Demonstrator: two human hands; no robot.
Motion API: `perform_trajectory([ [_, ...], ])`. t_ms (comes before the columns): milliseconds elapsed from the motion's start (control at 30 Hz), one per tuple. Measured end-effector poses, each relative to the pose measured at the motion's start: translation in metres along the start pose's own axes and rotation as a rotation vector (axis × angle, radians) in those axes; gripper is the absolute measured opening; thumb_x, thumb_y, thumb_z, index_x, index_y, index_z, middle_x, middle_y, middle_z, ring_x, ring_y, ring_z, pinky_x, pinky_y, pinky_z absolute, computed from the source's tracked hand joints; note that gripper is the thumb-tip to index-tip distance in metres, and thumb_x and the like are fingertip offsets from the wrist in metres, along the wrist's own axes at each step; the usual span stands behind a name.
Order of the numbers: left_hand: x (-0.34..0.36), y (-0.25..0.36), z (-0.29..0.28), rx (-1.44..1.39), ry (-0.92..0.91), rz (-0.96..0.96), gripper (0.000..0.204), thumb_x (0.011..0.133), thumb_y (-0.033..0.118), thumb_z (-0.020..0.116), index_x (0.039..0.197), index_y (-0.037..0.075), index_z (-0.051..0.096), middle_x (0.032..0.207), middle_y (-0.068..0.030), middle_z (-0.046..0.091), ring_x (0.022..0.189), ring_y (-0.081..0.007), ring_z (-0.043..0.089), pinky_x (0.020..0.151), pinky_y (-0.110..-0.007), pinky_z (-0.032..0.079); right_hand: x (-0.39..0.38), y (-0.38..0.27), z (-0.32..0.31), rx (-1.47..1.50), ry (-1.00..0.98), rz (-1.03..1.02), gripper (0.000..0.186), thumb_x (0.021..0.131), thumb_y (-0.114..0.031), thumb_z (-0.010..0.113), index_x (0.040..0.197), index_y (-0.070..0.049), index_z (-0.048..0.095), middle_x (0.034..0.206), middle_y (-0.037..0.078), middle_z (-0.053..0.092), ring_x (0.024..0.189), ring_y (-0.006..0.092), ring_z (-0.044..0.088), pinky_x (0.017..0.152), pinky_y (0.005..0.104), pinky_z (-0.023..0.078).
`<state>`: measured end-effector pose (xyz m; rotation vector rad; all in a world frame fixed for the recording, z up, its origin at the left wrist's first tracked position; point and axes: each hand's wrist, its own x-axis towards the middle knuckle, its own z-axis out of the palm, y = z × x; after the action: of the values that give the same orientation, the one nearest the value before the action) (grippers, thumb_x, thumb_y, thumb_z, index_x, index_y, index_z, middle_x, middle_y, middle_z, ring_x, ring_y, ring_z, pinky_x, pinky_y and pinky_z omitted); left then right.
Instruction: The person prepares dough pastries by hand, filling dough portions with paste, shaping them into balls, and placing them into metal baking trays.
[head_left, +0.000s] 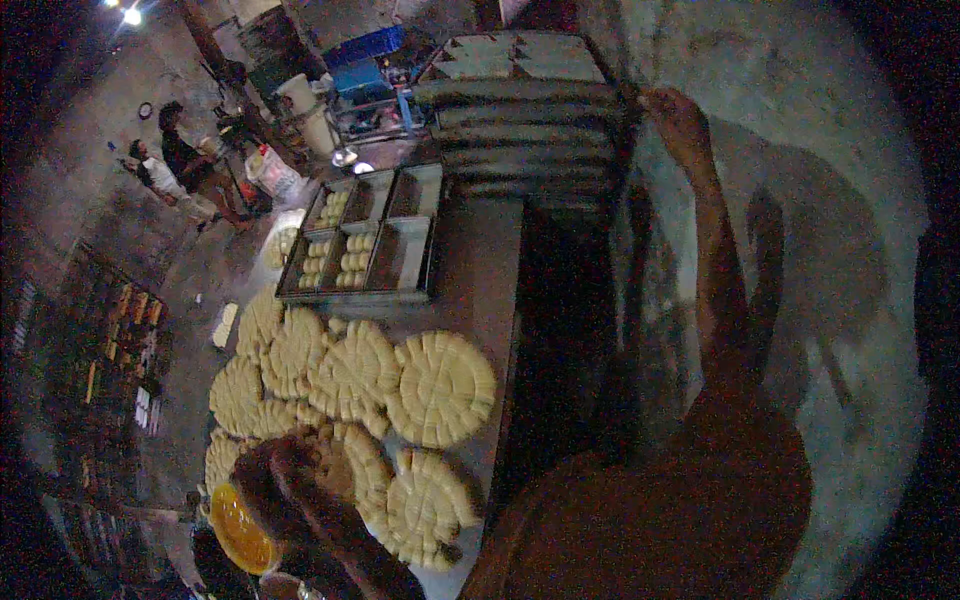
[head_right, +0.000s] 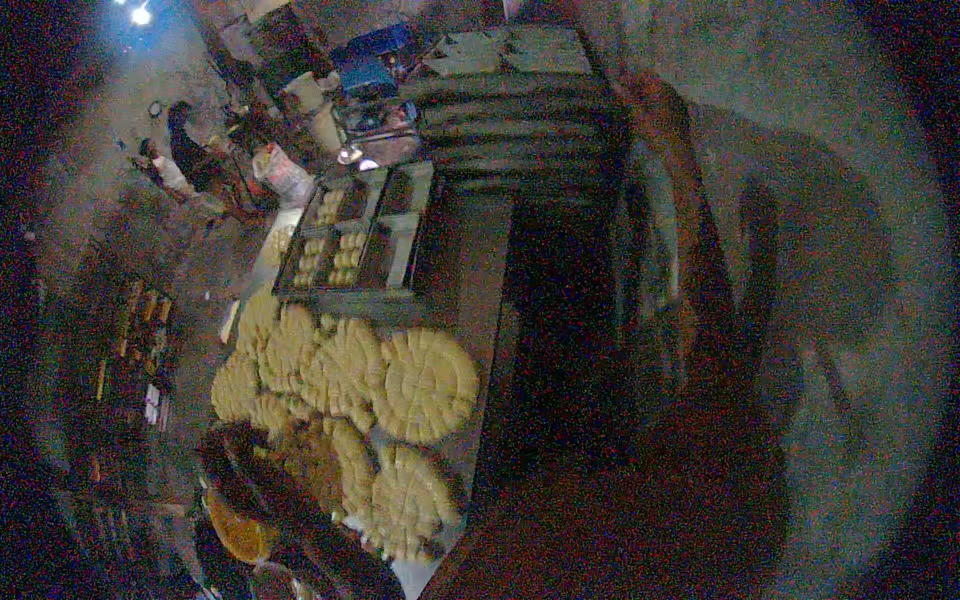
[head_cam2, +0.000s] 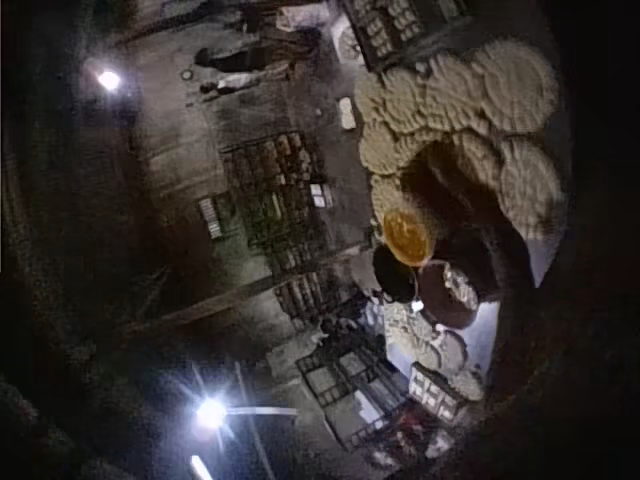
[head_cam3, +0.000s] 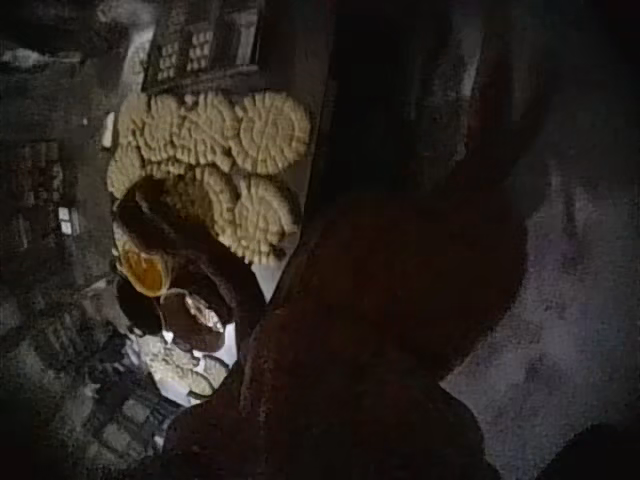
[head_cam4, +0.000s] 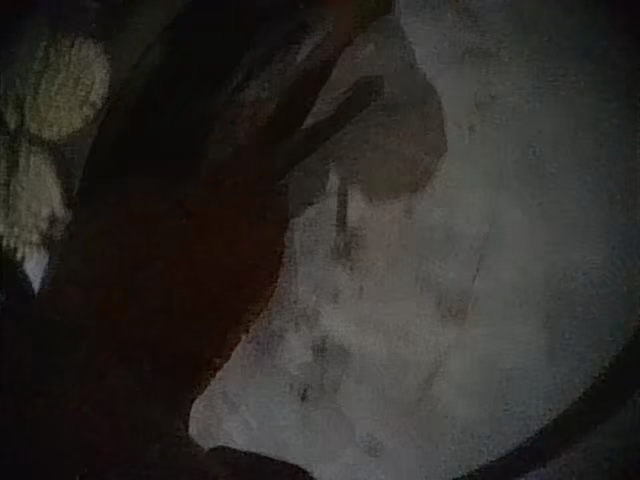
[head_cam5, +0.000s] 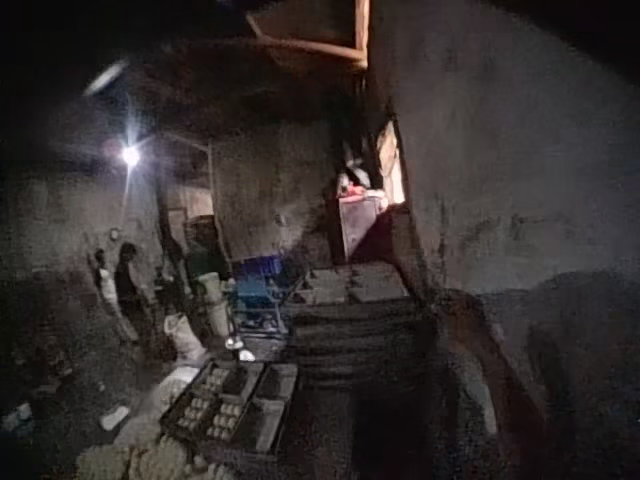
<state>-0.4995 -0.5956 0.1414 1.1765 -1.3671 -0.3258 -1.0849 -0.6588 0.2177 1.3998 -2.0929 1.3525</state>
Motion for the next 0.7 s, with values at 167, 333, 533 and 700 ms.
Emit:
perform_trajectory([
  [167,0.135,0.018,0.218,-0.293,-0.344,-0.031,0.014,0.097,0.019,0.057,0.098,0.004,0.056,0.087,-0.0019,0.056,0.08,-0.0096,0.051,0.071,-0.025,0.043,0.175,0.118,0.059,-0.106,-0.019,0.016,0.035,0.091,-0.033,0.065,0.108,-0.003,0.065,0.093,0.01,0.07,0.087,0.0214,0.066,0.082,0.0331,0.05],
  [333,0.315,-0.062,0.454,-0.003,-0.365,0.416,0.036,0.088,0.032,0.067,0.112,0.006,0.06,0.093,-0.0094,0.061,0.084,-0.0239,0.061,0.072,-0.037,0.049,0.287,0.179,0.118,-0.226,-0.188,0.144,0.034,0.091,-0.033,0.065,0.108,-0.003,0.064,0.093,0.011,0.07,0.087,0.0217,0.066,0.081,0.0335,0.05],
  [533,0.378,-0.083,0.62,0.245,-0.459,0.186,0.05,0.08,0.05,0.071,0.094,0.002,0.064,0.087,-0.0156,0.066,0.082,-0.0284,0.063,0.072,-0.042,0.049,0.334,0.254,0.158,-0.319,-0.306,0.252,0.034,0.091,-0.033,0.065,0.106,-0.003,0.064,0.092,0.011,0.07,0.086,0.0222,0.066,0.081,0.0339,0.05],
  [700,0.45,-0.133,0.636,0.264,-0.7,0.577,0.046,0.085,0.045,0.068,0.095,0.001,0.065,0.085,-0.0123,0.064,0.078,-0.0209,0.058,0.068,-0.041,0.047,0.348,0.26,0.185,-0.275,-0.337,0.253,0.033,0.091,-0.033,0.065,0.106,-0.003,0.063,0.092,0.011,0.069,0.085,0.0225,0.066,0.08,0.0342,0.05],
])
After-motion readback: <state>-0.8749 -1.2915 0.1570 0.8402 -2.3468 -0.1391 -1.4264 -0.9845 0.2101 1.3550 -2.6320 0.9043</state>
